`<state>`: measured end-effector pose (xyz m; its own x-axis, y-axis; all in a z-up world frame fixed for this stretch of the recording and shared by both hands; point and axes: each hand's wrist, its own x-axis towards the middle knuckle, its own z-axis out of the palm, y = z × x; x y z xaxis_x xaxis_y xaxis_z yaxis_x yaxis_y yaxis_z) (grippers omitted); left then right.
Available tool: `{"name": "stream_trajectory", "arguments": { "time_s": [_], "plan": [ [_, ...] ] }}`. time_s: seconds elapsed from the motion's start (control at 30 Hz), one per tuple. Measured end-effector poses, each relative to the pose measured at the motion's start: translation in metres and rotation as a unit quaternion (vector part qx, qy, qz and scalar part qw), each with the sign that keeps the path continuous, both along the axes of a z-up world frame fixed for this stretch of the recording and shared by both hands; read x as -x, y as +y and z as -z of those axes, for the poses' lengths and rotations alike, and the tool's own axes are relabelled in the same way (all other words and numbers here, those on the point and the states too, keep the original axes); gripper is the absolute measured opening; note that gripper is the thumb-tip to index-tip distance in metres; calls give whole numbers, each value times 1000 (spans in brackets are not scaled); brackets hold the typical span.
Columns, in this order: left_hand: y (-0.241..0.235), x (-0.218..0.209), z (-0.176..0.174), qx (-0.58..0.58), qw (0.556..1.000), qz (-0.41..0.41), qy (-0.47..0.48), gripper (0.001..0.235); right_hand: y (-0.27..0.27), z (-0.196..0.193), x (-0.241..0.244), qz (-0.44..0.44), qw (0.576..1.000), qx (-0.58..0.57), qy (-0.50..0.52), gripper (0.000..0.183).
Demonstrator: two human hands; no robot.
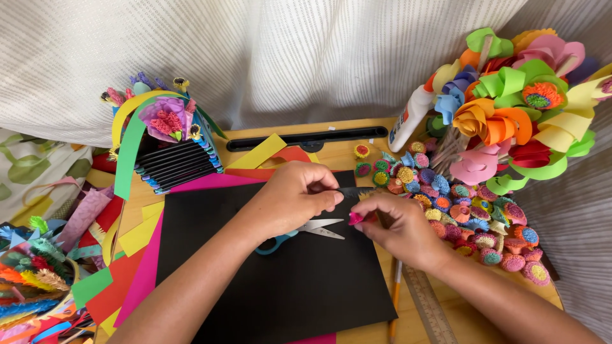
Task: Cutting a strip of black paper and gluing a small pink paper flower onto it as part of a larger craft project.
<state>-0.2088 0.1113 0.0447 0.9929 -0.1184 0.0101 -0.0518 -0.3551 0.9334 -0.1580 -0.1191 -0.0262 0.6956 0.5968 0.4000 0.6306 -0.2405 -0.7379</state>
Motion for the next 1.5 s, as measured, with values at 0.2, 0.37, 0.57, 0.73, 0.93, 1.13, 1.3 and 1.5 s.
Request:
{"name": "stream_trajectory", "arguments": {
  "time_s": [0.2, 0.37, 0.57, 0.73, 0.93, 1.13, 1.3, 1.5],
  "plan": [
    [-13, 0, 8, 87, 993, -18, 74, 14, -5, 6, -5, 0, 989, -98, 107, 31],
    [-28, 14, -10, 133, 987, -34, 87, 18, -6, -1, -2, 27, 981, -165, 94, 33],
    [-38, 17, -11, 154, 982, -58, 91, 19, -5, 2, -1, 58, 982, -176, 28, 33],
    [-33, 8, 2, 186, 974, -62, 111, 19, -4, -4, 2, 71, 986, -147, -20, 29],
    [-26, -2, 20, 256, 954, -59, 142, 16, 2, -10, 6, 62, 990, -105, -75, 26],
    [-20, -6, 25, 270, 947, -64, 161, 14, 7, -7, 7, 31, 992, -99, -65, 21],
    [-17, -12, 34, 265, 948, -65, 165, 13, 10, -24, 10, -12, 994, -104, -17, 23],
    [-14, -15, 40, 249, 950, -66, 178, 14, 8, -14, 7, -10, 997, -72, -41, 17]
  ]
}}
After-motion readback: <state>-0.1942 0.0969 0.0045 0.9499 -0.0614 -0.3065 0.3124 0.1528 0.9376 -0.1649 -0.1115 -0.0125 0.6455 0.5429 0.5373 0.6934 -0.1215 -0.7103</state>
